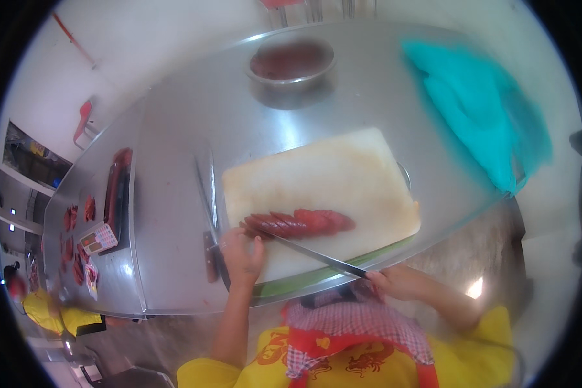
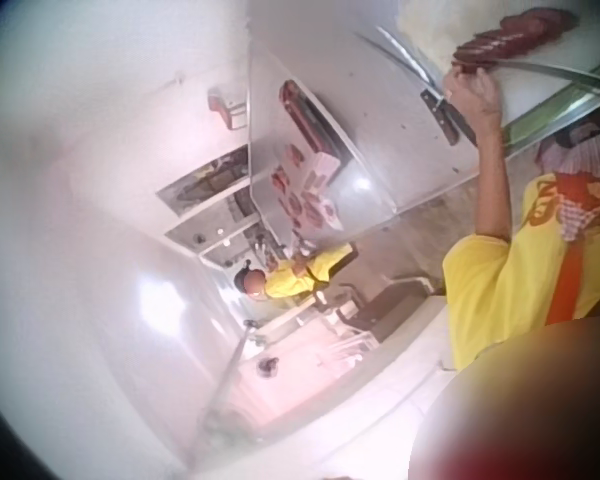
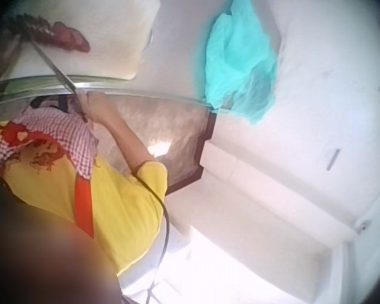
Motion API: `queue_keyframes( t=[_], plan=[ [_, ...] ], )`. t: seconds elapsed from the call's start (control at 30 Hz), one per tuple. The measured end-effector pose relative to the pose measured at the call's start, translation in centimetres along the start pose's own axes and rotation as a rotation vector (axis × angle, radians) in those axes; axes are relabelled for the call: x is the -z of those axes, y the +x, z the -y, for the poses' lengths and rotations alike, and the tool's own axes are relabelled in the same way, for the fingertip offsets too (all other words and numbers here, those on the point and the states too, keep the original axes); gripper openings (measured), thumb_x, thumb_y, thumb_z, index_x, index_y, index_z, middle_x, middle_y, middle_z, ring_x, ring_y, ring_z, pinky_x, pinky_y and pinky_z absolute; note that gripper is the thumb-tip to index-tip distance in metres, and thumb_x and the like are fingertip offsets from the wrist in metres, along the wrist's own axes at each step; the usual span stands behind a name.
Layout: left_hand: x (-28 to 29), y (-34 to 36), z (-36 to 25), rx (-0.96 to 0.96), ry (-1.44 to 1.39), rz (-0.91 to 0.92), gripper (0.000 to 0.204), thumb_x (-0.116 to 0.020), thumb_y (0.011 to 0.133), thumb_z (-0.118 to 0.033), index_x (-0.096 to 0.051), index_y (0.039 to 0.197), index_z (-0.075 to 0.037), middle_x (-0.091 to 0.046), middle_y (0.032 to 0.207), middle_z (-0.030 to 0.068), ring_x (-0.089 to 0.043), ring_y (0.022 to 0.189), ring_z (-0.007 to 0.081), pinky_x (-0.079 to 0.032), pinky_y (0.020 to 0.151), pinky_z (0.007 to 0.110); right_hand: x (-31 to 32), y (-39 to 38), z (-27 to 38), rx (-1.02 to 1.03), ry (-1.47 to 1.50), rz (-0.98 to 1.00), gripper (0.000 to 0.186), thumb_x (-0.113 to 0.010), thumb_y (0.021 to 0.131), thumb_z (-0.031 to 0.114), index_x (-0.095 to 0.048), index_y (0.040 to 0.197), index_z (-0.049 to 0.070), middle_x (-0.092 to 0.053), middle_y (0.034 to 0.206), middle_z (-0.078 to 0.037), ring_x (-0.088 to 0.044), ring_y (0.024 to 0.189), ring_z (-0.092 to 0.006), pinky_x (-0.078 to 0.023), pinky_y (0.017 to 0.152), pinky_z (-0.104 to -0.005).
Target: The person slices long red sausages into smaller pieces on a white cutting board using a knife. The cut pieces are placed on a digital scale, then moved to a metal bowl. The person also wipes the cutting board with a green cloth during the process.
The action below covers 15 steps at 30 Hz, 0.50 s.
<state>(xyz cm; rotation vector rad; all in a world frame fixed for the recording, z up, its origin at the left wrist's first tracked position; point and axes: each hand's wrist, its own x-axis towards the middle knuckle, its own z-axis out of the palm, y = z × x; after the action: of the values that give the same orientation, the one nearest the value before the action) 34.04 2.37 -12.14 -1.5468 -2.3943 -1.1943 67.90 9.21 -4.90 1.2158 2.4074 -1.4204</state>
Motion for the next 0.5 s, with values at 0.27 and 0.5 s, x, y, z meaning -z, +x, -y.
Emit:
queue_keyframes(
  t=[0.27, 0.5],
  plan=[
    [-4.2, 1.9, -5.3, 0.244, -0.320, 0.071, 0.042, -0.059, 0.086, -0.020, -0.051, 0.121, 0.003, -0.054, 0.116, 0.0238, -0.054, 0.104, 0.0377, -0.042, 0.091, 0.043, 7.8, -6.8, -6.1, -0.439, 0.676, 0.102, 0.063, -0.040, 0.095, 0.059, -0.055, 0.073, 0.001, -0.049, 0.051, -0.005, -0.045, 0.038, -0.0126, -0.036, 0.037, -0.0260],
    [-9.7, 0.6, -16.8, 0.048, 0.341, 0.384, 0.106, -0.066, 0.065, -0.073, -0.038, 0.141, -0.004, -0.019, 0.148, 0.0338, -0.018, 0.135, 0.0533, -0.011, 0.107, 0.063, 7.3, -5.4, -8.3, -0.450, 0.787, -0.174, 0.064, -0.040, 0.095, 0.059, -0.055, 0.075, -0.001, -0.049, 0.051, -0.007, -0.045, 0.035, -0.0151, -0.037, 0.035, -0.0269]
  ],
)
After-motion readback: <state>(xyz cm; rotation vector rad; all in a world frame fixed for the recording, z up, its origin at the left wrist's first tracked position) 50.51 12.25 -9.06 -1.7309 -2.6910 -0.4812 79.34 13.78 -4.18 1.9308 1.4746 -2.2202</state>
